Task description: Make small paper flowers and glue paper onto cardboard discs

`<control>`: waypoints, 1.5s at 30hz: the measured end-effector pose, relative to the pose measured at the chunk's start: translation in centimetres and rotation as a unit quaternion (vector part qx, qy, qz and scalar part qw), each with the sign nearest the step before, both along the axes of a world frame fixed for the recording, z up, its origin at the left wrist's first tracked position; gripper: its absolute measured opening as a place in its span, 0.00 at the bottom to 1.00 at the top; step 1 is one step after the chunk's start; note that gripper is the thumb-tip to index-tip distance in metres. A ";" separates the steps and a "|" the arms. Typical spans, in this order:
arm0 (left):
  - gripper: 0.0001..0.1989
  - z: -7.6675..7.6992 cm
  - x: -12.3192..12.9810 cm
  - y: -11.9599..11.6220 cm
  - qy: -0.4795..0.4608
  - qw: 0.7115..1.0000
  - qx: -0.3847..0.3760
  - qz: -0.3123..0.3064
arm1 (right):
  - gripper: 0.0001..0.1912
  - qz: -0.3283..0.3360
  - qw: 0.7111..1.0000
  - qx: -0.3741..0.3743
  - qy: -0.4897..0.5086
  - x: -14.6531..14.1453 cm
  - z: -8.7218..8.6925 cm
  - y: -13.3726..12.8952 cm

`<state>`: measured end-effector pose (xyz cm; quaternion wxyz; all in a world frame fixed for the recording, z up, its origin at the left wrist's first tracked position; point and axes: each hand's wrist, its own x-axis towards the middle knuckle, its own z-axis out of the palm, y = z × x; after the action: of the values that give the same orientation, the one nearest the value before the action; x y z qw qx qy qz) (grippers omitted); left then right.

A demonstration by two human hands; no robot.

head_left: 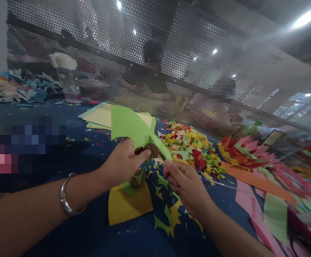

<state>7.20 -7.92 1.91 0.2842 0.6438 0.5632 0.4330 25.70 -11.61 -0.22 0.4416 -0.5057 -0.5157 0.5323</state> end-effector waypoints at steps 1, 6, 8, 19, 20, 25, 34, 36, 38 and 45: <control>0.29 0.1 0.0 0.0 0.005 1.000 0.004 0.012 | 0.26 0.005 1.000 -0.003 0.002 0.0 0.1 -0.1; 0.27 0.0 -0.2 0.4 0.105 0.994 -0.005 -0.002 | 0.25 0.009 1.000 -0.013 -0.004 0.2 0.8 -0.3; 0.25 -0.2 -0.3 0.6 0.114 0.993 0.005 -0.016 | 0.25 0.011 1.000 -0.018 -0.011 0.3 1.2 -0.4; 0.25 -0.6 -0.1 0.3 0.051 0.992 -0.010 -0.119 | 0.24 0.022 0.999 -0.031 -0.013 0.4 1.2 -0.2; 0.25 -0.5 0.0 0.2 0.043 0.991 -0.023 -0.122 | 0.23 0.020 0.999 -0.030 -0.013 0.4 1.3 -0.2; 0.24 -0.5 0.0 0.1 0.031 0.985 -0.075 -0.151 | 0.23 0.019 0.999 -0.021 -0.023 0.4 1.5 -0.2; 0.21 -0.3 0.1 0.0 -0.052 0.987 -0.101 -0.116 | 0.25 0.022 0.999 -0.012 -0.032 0.8 1.6 -0.2; 0.19 0.0 0.2 -0.1 -0.067 0.986 -0.096 -0.121 | 0.25 0.026 0.999 -0.010 -0.036 0.9 1.6 -0.2; 0.17 0.2 0.3 -0.2 -0.074 0.986 -0.078 -0.128 | 0.26 0.027 0.999 -0.016 -0.040 0.9 1.6 -0.2; 0.13 0.1 0.3 -0.1 -0.109 0.977 -0.060 -0.176 | 0.26 0.036 0.998 -0.027 -0.047 0.9 1.7 -0.1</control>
<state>7.54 -8.06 1.97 0.4535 0.6634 0.4319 0.4095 26.60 -11.73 1.49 0.3842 -0.5228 -0.5391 0.5371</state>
